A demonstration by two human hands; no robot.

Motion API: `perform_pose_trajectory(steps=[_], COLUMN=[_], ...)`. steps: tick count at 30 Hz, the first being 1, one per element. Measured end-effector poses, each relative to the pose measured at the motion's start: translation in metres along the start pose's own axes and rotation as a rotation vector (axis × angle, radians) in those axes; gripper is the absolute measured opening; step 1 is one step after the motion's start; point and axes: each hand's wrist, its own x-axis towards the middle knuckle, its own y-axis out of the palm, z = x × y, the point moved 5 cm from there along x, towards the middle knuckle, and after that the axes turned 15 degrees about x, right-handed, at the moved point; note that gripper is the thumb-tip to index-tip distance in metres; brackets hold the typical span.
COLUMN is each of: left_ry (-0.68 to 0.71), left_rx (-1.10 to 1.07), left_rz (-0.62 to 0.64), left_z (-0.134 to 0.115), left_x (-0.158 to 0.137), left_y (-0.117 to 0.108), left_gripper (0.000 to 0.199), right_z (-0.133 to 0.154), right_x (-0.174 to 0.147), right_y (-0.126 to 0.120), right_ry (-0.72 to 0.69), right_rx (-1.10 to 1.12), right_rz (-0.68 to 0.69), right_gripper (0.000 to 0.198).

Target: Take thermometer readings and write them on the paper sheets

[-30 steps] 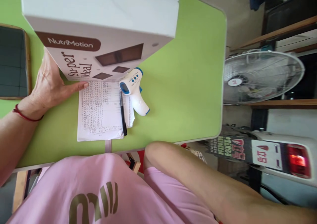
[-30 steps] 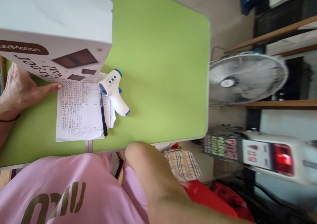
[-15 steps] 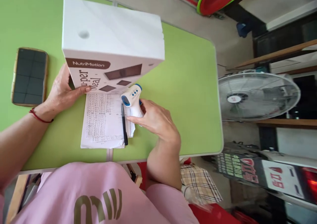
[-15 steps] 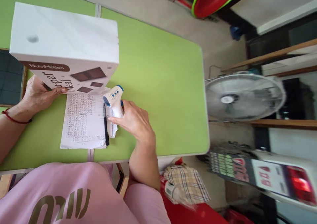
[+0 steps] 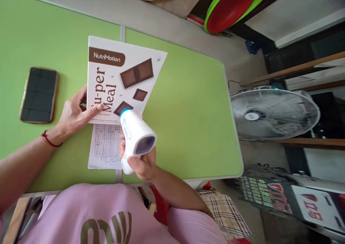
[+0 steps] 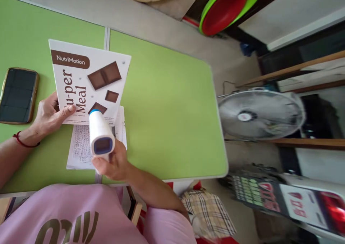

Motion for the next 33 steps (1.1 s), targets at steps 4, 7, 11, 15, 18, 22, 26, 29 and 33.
perform_pose_trajectory(steps=[4,7,11,15,18,22,26,29,33], left_ry=[0.001,0.023,0.044,0.031,0.02,0.02,0.021,0.013,0.019], left_rx=[0.015,-0.01,-0.053,-0.05,-0.054,-0.115,-0.141,-0.142,-0.136], left_rz=[0.048,0.068,0.083,0.089,0.099,0.113,0.109,0.123,0.154], left_z=[0.008,0.011,0.011,0.013,0.014,0.013,0.016,0.019,0.018], left_x=[0.002,0.004,0.004,0.005,0.006,0.007,0.006,0.005,0.006], left_y=[0.0,-0.001,0.0,0.0,0.001,0.001,0.002,0.002,0.003], left_gripper=[0.063,0.068,0.069,0.069,0.071,0.072,0.068,0.064,0.062], right_z=[-0.013,-0.013,-0.009,-0.009,-0.01,-0.01,-0.008,-0.008,-0.008], right_x=[0.009,0.014,0.017,0.016,0.015,0.014,0.015,0.016,0.018], right_y=[0.001,0.004,0.008,0.006,0.006,0.007,0.008,0.008,0.009], right_ry=[0.038,0.057,0.042,0.05,0.052,0.041,0.06,0.092,0.112], right_rx=[0.031,0.057,0.08,0.024,0.002,0.021,0.025,0.028,0.058], right_rz=[-0.036,-0.023,0.008,-0.008,0.017,0.05,0.046,0.03,0.017], right_gripper=[0.035,0.037,0.036,0.038,0.036,0.033,0.037,0.041,0.042])
